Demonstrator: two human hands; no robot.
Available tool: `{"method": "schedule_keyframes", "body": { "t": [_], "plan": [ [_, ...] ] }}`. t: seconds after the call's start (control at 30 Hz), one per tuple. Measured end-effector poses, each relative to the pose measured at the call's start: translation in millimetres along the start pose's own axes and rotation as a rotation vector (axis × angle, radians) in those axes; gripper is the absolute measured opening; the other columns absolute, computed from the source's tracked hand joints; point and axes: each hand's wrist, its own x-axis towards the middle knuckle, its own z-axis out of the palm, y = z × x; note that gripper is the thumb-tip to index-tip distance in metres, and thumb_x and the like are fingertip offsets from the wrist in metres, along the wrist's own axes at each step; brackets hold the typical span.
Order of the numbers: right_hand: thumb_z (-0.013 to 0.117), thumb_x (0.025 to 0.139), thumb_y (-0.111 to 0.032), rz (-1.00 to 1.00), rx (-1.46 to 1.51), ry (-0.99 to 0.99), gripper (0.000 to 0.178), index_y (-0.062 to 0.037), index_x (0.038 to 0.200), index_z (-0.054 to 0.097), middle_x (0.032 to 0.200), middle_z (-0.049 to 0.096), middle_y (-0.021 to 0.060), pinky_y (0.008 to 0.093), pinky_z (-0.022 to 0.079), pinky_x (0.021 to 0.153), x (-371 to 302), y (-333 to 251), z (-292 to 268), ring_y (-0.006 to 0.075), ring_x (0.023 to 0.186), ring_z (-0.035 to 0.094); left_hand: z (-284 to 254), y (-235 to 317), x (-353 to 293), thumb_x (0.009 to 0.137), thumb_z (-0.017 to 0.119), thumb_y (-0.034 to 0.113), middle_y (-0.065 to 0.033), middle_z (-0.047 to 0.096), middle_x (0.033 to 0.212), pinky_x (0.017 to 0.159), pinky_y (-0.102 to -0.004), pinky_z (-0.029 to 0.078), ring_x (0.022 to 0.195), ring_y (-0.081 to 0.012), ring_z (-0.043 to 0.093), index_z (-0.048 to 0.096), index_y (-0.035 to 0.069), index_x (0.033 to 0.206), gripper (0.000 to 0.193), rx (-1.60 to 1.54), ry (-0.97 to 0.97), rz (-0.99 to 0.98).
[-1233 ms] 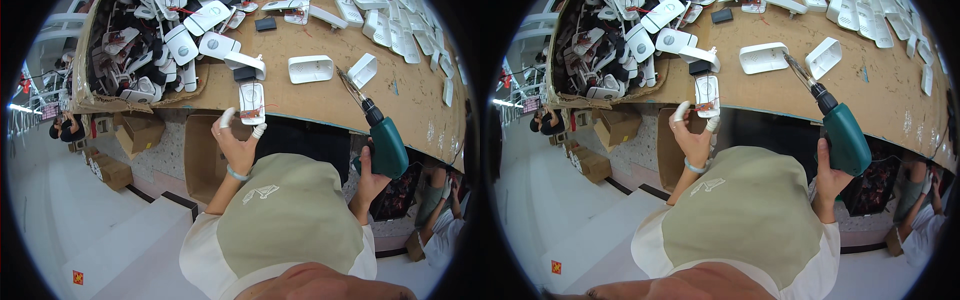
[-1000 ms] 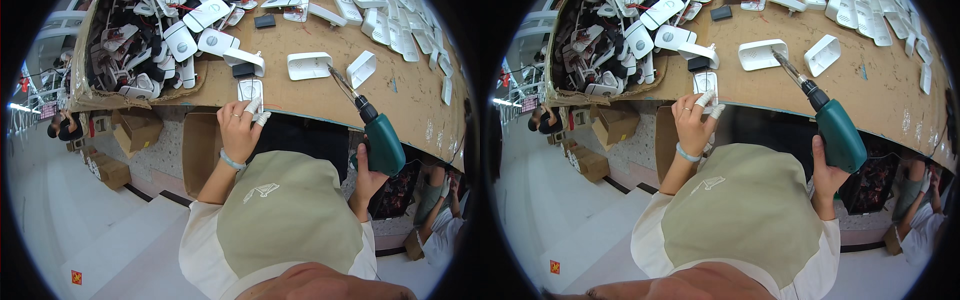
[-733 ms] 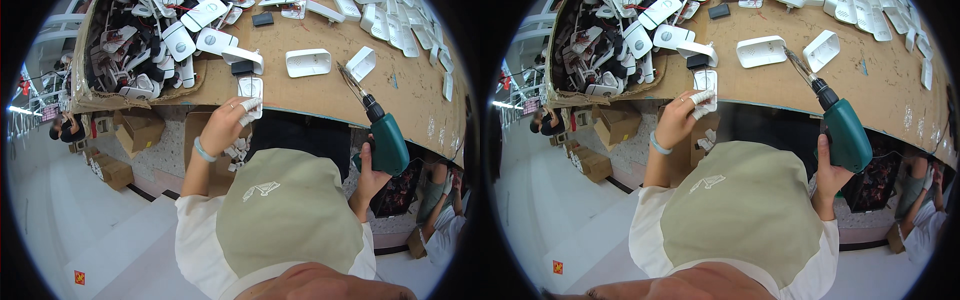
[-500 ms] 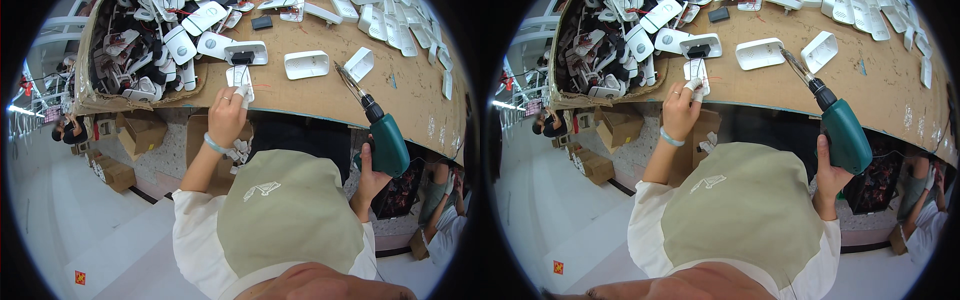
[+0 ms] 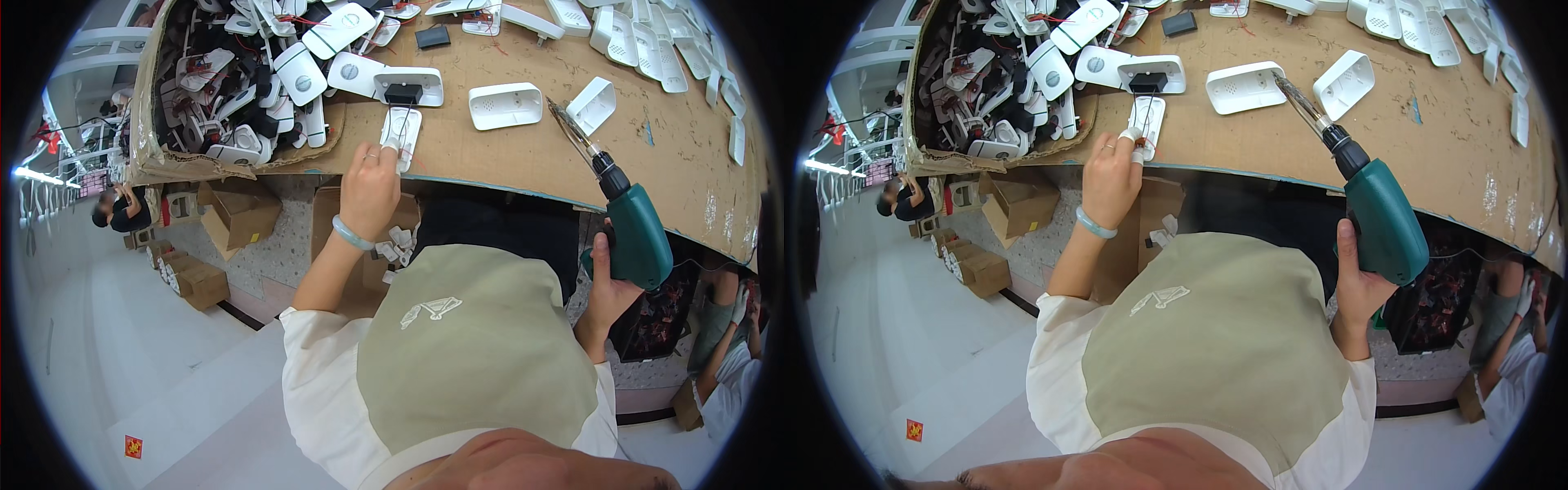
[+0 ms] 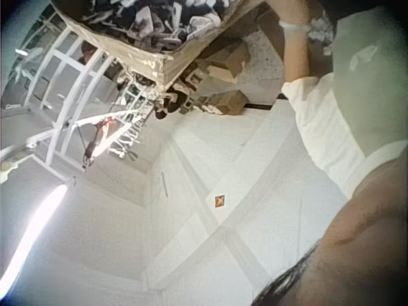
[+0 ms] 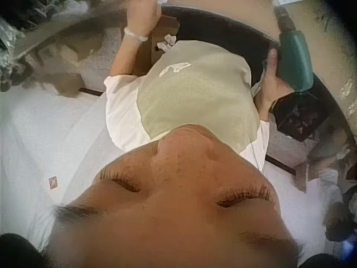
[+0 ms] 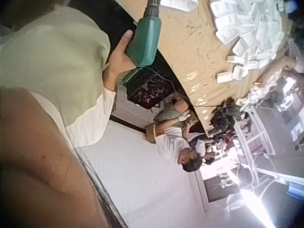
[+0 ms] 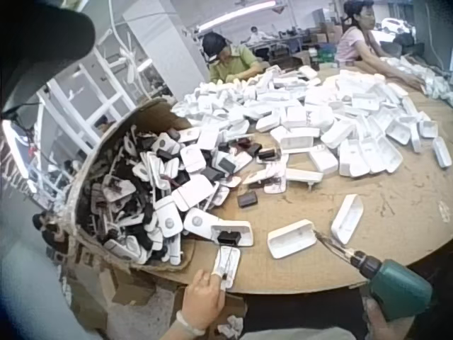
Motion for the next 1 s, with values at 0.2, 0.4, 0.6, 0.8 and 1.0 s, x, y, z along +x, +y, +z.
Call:
{"method": "schedule_keyframes", "body": {
  "t": [0.2, 0.4, 0.6, 0.8, 1.0],
  "plan": [
    [0.076, 0.088, 0.003, 0.004, 0.002, 0.01, 0.045, 0.0033, 0.129, 0.057, 0.116, 0.07, 0.0161, 0.0272, 0.056, 0.082, 2.0, -2.0, -1.5, 0.0187, 0.1, 0.069, -1.4, -5.3, 4.0, 0.084, 0.059, -0.004, -0.021, 0.065, 0.096, 0.097, -0.0465, 0.046, 0.095, -0.0414, 0.06, 0.055, -0.008, 0.117, 0.033, -0.095, -0.051, -0.039],
    [0.082, 0.085, -0.004, 0.131, 0.094, 0.004, 0.038, 0.0031, 0.118, 0.064, 0.109, 0.069, 0.0084, 0.0289, 0.053, 0.086, 3.1, -11.6, 3.5, 0.0155, 0.094, 0.065, 19.0, 26.1, 8.5, 0.079, 0.059, -0.005, -0.0268, 0.06, 0.109, 0.095, -0.0492, 0.045, 0.105, -0.0424, 0.055, 0.058, -0.007, 0.113, 0.035, -0.204, 0.032, -0.107],
    [0.077, 0.088, 0.001, 0.044, 0.032, -0.019, 0.043, 0.0031, 0.127, 0.059, 0.114, 0.07, 0.0146, 0.03, 0.055, 0.087, 0.9, -3.4, 0.5, 0.0188, 0.101, 0.068, 22.2, 25.6, 22.5, 0.081, 0.081, 0.02, -0.0198, 0.06, 0.107, 0.086, -0.0463, 0.047, 0.099, -0.0397, 0.056, 0.059, -0.003, 0.117, 0.048, -0.203, 0.214, -0.156],
    [0.079, 0.087, 0.0, 0.058, 0.044, -0.004, 0.043, 0.0031, 0.125, 0.061, 0.114, 0.07, 0.013, 0.0302, 0.054, 0.088, 4.4, -5.6, 3.1, 0.0182, 0.1, 0.068, 3.2, 16.9, 26.8, 0.078, 0.084, 0.019, -0.0174, 0.064, 0.107, 0.086, -0.0441, 0.049, 0.103, -0.0375, 0.059, 0.064, -0.003, 0.112, 0.045, -0.27, 0.043, -0.158],
    [0.081, 0.086, -0.002, 0.083, 0.043, 0.007, 0.039, 0.0029, 0.12, 0.063, 0.112, 0.07, 0.0105, 0.0298, 0.053, 0.089, 6.2, -5.6, 2.1, 0.0168, 0.098, 0.067, -14.0, 4.5, 12.3, 0.078, 0.074, 0.003, -0.015, 0.071, 0.095, 0.08, -0.0428, 0.051, 0.092, -0.0346, 0.064, 0.066, 0.003, 0.112, 0.035, -0.37, -0.039, -0.164]
  ]
}}
